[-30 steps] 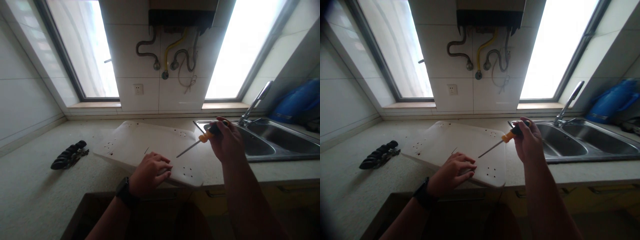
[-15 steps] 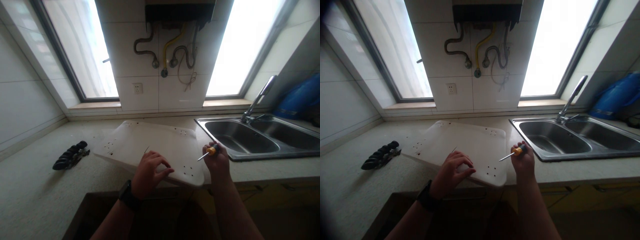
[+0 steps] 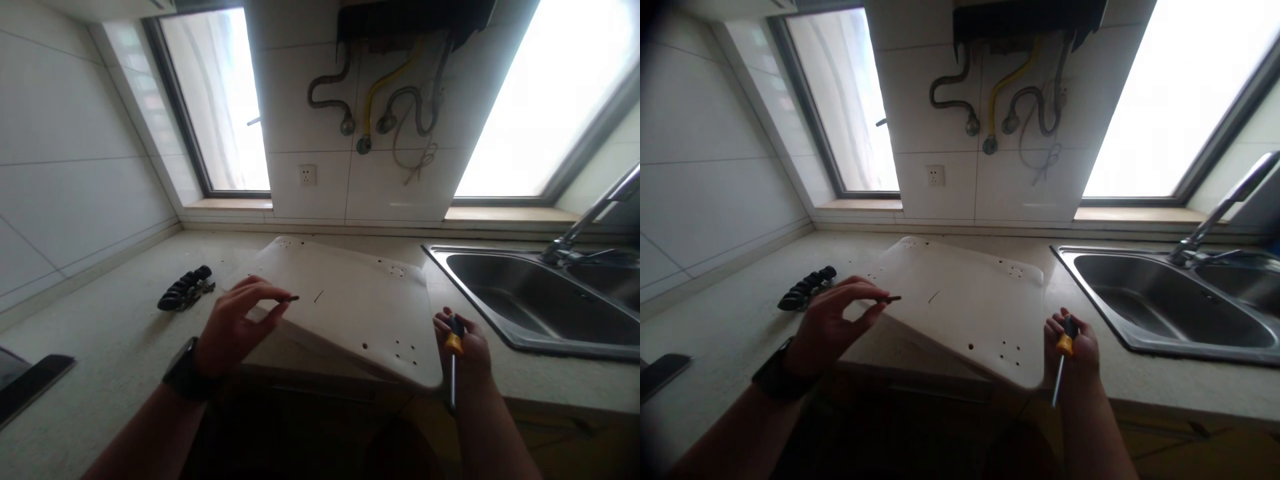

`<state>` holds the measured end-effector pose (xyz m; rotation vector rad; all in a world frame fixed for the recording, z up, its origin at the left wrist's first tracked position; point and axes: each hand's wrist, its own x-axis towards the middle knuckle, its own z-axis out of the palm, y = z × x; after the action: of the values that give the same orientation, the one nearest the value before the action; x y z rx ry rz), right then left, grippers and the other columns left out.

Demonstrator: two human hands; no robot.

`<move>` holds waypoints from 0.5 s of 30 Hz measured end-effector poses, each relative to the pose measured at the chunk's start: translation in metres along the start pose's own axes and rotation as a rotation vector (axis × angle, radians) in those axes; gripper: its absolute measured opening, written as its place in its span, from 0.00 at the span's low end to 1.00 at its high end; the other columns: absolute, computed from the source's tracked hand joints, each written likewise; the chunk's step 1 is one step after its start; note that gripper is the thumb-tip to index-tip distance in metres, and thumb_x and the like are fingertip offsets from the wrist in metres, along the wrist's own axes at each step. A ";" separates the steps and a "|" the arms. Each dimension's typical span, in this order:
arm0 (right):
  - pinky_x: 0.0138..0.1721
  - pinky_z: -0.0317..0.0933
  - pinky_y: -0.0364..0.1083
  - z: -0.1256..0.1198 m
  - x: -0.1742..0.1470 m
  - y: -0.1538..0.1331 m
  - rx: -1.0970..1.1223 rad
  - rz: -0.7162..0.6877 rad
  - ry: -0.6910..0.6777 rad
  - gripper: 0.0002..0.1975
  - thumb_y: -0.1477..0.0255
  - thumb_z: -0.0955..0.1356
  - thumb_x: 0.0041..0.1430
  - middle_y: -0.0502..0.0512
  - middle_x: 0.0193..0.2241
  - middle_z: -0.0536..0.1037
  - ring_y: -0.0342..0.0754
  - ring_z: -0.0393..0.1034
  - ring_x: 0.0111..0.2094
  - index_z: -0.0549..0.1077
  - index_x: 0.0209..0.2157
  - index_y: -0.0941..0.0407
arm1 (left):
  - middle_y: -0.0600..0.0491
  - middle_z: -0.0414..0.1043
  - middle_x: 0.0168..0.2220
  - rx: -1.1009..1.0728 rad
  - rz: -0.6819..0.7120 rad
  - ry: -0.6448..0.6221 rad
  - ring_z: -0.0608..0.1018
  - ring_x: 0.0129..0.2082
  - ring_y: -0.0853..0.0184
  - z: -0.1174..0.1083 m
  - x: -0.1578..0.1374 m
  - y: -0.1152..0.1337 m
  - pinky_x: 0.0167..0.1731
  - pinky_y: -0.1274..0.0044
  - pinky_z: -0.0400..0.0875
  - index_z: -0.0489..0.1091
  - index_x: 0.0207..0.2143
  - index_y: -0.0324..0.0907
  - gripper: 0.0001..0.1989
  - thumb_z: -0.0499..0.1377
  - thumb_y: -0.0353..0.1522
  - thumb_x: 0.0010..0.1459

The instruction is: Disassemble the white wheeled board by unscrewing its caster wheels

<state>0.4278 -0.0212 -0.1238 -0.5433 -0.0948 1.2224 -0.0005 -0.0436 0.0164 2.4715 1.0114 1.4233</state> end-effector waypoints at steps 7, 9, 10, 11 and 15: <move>0.17 0.63 0.35 0.005 -0.009 0.003 -0.069 -0.022 0.014 0.10 0.81 0.64 0.52 0.45 0.26 0.61 0.37 0.58 0.19 0.65 0.37 0.54 | 0.51 0.80 0.41 0.443 -0.421 0.124 0.80 0.35 0.63 -0.065 -0.047 -0.103 0.43 0.70 0.76 0.79 0.45 0.43 0.17 0.61 0.43 0.59; 0.17 0.63 0.35 0.007 -0.011 0.005 -0.088 -0.039 0.026 0.11 0.81 0.64 0.52 0.46 0.26 0.62 0.37 0.59 0.20 0.66 0.37 0.55 | 0.50 0.81 0.39 0.452 -0.639 0.113 0.80 0.33 0.62 -0.072 -0.076 -0.138 0.40 0.70 0.76 0.78 0.47 0.42 0.20 0.59 0.44 0.58; 0.17 0.63 0.35 0.008 -0.012 0.006 -0.096 -0.048 0.030 0.11 0.81 0.63 0.52 0.47 0.26 0.62 0.38 0.59 0.20 0.67 0.37 0.55 | 0.50 0.82 0.40 0.414 -0.716 0.112 0.81 0.33 0.61 -0.073 -0.091 -0.154 0.38 0.71 0.76 0.77 0.49 0.41 0.22 0.58 0.43 0.58; 0.17 0.63 0.35 0.009 -0.013 0.006 -0.105 -0.056 0.036 0.11 0.81 0.63 0.52 0.47 0.26 0.62 0.38 0.59 0.20 0.67 0.37 0.55 | 0.50 0.82 0.42 0.395 -0.770 0.101 0.81 0.34 0.61 -0.073 -0.104 -0.168 0.38 0.71 0.76 0.76 0.51 0.41 0.23 0.58 0.43 0.58; 0.18 0.64 0.35 0.008 -0.017 0.008 -0.148 -0.068 0.039 0.10 0.80 0.62 0.53 0.48 0.26 0.63 0.38 0.59 0.20 0.69 0.37 0.56 | 0.49 0.82 0.44 0.562 -0.836 -0.002 0.82 0.43 0.58 -0.072 -0.134 -0.205 0.44 0.72 0.74 0.77 0.52 0.43 0.22 0.56 0.44 0.61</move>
<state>0.4116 -0.0322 -0.1167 -0.6869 -0.1710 1.1433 -0.2043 0.0187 -0.1246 1.8503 2.3134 0.9234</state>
